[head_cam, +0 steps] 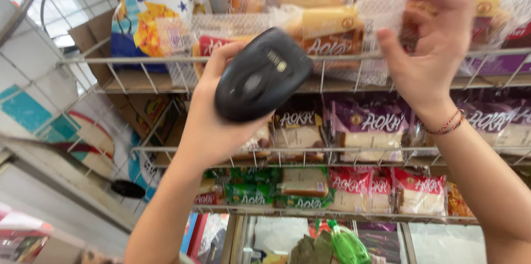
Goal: The person scans various packaged bread items on store shelves and inside a cardboard box using a handheld scanner, moving the scanned items back and forth.
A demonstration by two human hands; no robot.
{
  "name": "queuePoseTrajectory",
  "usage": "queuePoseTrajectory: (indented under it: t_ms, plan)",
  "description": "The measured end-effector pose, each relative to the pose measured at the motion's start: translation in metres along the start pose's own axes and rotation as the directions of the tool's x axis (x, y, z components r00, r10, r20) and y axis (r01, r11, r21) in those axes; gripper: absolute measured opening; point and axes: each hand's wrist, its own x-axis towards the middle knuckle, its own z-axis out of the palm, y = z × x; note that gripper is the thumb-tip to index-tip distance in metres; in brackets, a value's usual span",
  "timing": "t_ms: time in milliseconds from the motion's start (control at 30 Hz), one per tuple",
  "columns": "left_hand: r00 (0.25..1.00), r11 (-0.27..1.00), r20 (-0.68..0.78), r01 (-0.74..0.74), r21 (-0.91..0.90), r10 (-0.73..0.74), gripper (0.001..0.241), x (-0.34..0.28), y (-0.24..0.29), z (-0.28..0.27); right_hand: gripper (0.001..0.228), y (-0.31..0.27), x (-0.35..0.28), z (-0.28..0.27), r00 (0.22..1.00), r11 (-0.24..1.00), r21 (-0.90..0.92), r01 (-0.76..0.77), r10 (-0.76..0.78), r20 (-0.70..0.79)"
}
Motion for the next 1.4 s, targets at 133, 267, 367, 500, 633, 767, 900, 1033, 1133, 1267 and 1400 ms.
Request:
queuePoseTrajectory:
  t_ms: [133,267,367,500,633,767,900,1033,1133,1267,1400]
  plan:
    - [0.940,0.948,-0.136,0.298,-0.113,-0.312,0.056,-0.098,0.035,0.012,0.051,-0.007,-0.058,-0.018,0.984,0.969,-0.210,0.128,-0.150,-0.093]
    - [0.778,0.799,-0.190,0.597,-0.070,-0.598,0.030,-0.221,0.044,0.059,0.040,-0.037,-0.161,-0.005,0.991,0.995,0.082,0.057,-0.046,-0.128]
    - [0.551,0.604,-0.277,0.779,-0.167,-0.787,0.026,-0.320,0.045,0.100,0.033,-0.066,-0.256,0.025,0.995,0.962,0.258,-0.094,0.097,0.004]
    - [0.262,0.351,-0.460,0.929,-0.118,-0.849,0.023,-0.451,0.076,0.155,0.037,-0.099,-0.369,0.064,0.883,0.782,0.425,-0.456,0.338,0.326]
    - [-0.051,0.122,-0.582,0.960,-0.254,-0.812,0.026,-0.580,0.123,0.212,0.038,-0.133,-0.471,0.092,0.672,0.614,0.339,-0.713,0.462,0.579]
    - [-0.524,-0.170,-0.475,0.778,-0.604,-0.707,0.021,-0.666,0.162,0.257,0.035,-0.175,-0.555,0.107,0.405,0.467,0.182,-0.865,0.437,0.804]
    - [-0.535,-0.100,-0.536,0.763,-0.639,-0.654,0.015,-0.704,0.173,0.259,0.032,-0.219,-0.620,0.126,0.159,0.370,0.028,-0.929,0.329,0.931]
    - [-0.430,0.010,-0.729,0.858,-0.513,-0.532,0.022,-0.724,0.156,0.210,0.032,-0.242,-0.652,0.162,0.024,0.367,-0.052,-0.929,0.199,0.980]
    - [-0.450,-0.007,-0.796,0.872,-0.489,-0.405,0.030,-0.745,0.130,0.153,0.029,-0.244,-0.654,0.215,0.061,0.501,-0.019,-0.865,0.142,0.988]
    - [-0.464,-0.020,-0.826,0.875,-0.484,-0.322,0.031,-0.805,0.085,0.084,0.023,-0.249,-0.652,0.309,0.107,0.498,0.024,-0.867,0.137,0.985]
    - [-0.520,-0.077,-0.810,0.850,-0.520,-0.269,0.030,-0.903,0.022,0.048,0.022,-0.260,-0.666,0.417,0.113,0.575,0.061,-0.816,0.055,0.992]
